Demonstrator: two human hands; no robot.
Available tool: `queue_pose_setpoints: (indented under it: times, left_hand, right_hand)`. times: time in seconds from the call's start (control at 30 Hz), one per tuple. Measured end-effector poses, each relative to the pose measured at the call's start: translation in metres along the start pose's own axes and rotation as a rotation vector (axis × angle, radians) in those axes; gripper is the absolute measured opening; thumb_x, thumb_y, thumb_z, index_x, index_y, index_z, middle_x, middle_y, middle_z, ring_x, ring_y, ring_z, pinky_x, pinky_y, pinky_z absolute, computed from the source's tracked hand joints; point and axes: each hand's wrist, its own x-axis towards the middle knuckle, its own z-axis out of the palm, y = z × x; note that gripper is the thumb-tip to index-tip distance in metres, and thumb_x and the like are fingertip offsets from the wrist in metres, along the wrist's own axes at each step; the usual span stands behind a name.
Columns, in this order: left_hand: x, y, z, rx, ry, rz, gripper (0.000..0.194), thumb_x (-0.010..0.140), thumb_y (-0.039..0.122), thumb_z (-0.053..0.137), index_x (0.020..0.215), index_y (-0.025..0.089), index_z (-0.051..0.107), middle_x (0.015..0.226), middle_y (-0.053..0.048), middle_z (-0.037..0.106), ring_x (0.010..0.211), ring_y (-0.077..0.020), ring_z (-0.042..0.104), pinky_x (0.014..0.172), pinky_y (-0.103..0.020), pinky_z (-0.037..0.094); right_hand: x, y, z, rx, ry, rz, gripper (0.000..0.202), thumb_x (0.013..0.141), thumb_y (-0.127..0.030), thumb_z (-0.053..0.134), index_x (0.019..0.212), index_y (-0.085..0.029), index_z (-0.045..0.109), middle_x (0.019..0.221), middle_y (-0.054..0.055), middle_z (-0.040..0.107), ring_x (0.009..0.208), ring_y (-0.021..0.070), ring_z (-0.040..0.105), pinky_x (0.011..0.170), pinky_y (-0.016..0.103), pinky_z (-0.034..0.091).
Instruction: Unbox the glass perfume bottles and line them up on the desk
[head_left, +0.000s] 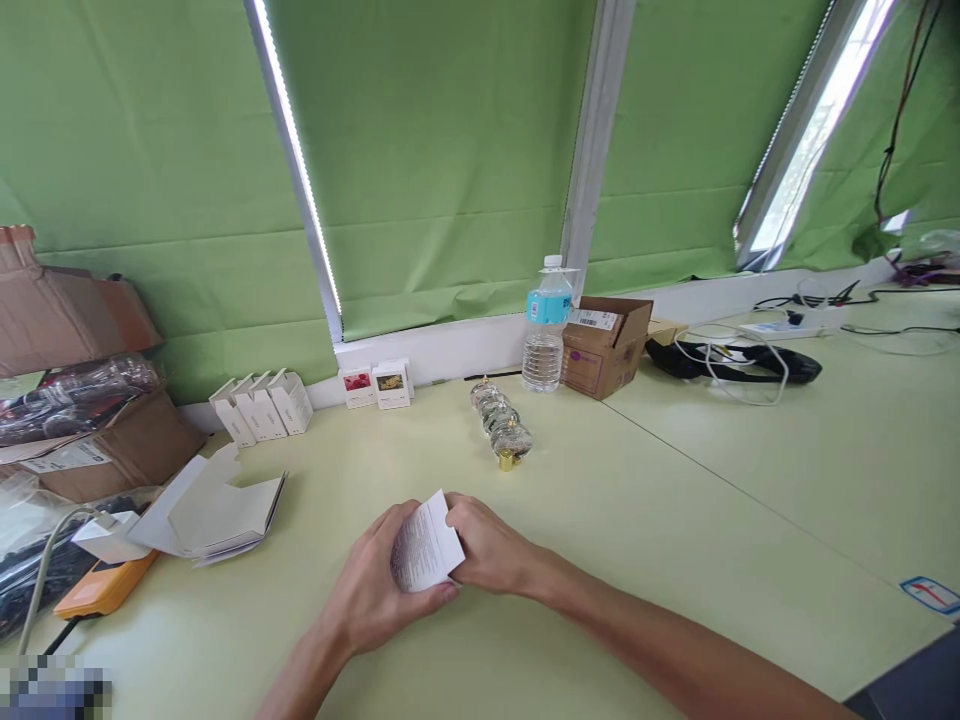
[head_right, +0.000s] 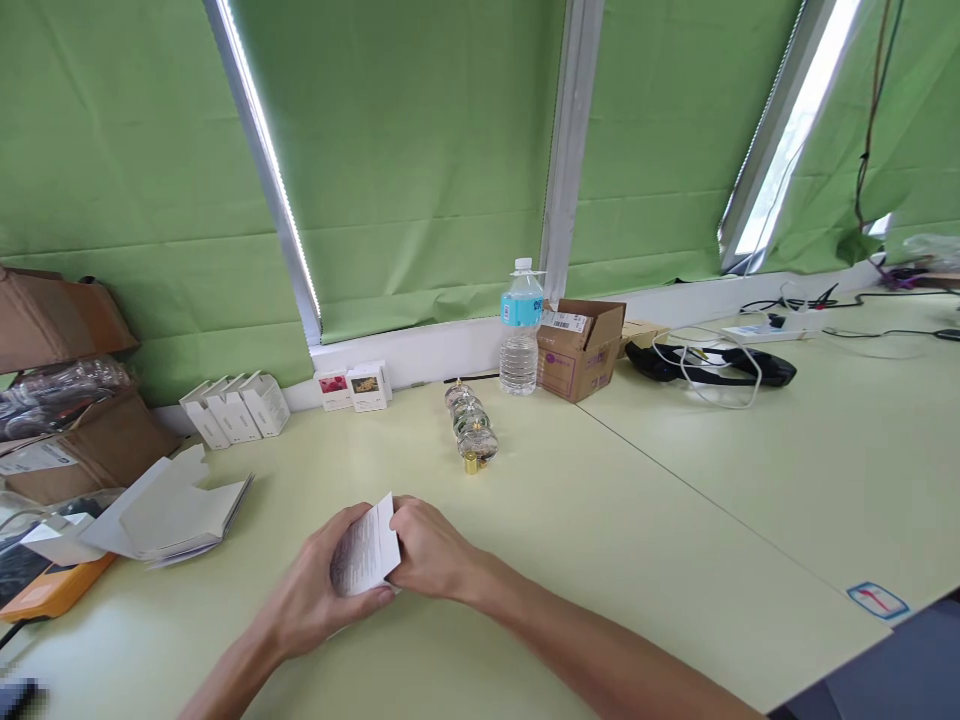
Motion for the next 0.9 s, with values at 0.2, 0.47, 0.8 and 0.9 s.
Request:
queue_pose_setpoints:
  times: [0.2, 0.47, 0.8, 0.9]
  left_hand:
    - [0.000, -0.001, -0.002, 0.017, -0.010, -0.004, 0.064, 0.067, 0.046, 0.073, 0.122, 0.021, 0.051, 0.112, -0.007, 0.065, 0.095, -0.0260, 0.062, 0.079, -0.035, 0.051]
    - [0.002, 0.002, -0.004, 0.022, -0.039, -0.004, 0.064, 0.069, 0.043, 0.072, 0.126, 0.022, 0.051, 0.120, -0.008, 0.062, 0.103, -0.0272, 0.060, 0.086, -0.038, 0.050]
    - [-0.001, 0.002, -0.010, 0.078, -0.067, -0.004, 0.071, 0.071, 0.042, 0.070, 0.135, 0.026, 0.044, 0.129, -0.007, 0.058, 0.110, -0.0278, 0.058, 0.085, -0.036, 0.050]
    - [-0.001, 0.002, -0.010, 0.091, -0.041, -0.005, 0.071, 0.070, 0.042, 0.071, 0.134, 0.026, 0.046, 0.127, -0.008, 0.059, 0.107, -0.0284, 0.060, 0.080, -0.035, 0.051]
  right_hand:
    - [-0.001, 0.008, 0.005, 0.009, -0.002, 0.069, 0.020, 0.057, -0.012, 0.064, 0.054, -0.018, 0.044, 0.072, -0.001, 0.053, 0.066, 0.0129, 0.048, 0.056, 0.022, 0.035]
    - [0.001, 0.015, 0.010, 0.025, 0.022, 0.028, 0.014, 0.057, -0.011, 0.063, 0.056, -0.017, 0.050, 0.073, 0.000, 0.052, 0.071, 0.0143, 0.050, 0.060, 0.022, 0.037]
    - [0.004, 0.020, 0.008, 0.038, -0.031, 0.109, 0.017, 0.052, -0.017, 0.070, 0.057, -0.016, 0.054, 0.081, 0.001, 0.053, 0.069, 0.0143, 0.051, 0.060, 0.023, 0.039]
    - [0.005, 0.018, 0.004, 0.050, -0.030, 0.121, 0.018, 0.053, -0.017, 0.070, 0.055, -0.016, 0.052, 0.079, 0.000, 0.050, 0.065, 0.0124, 0.049, 0.056, 0.023, 0.038]
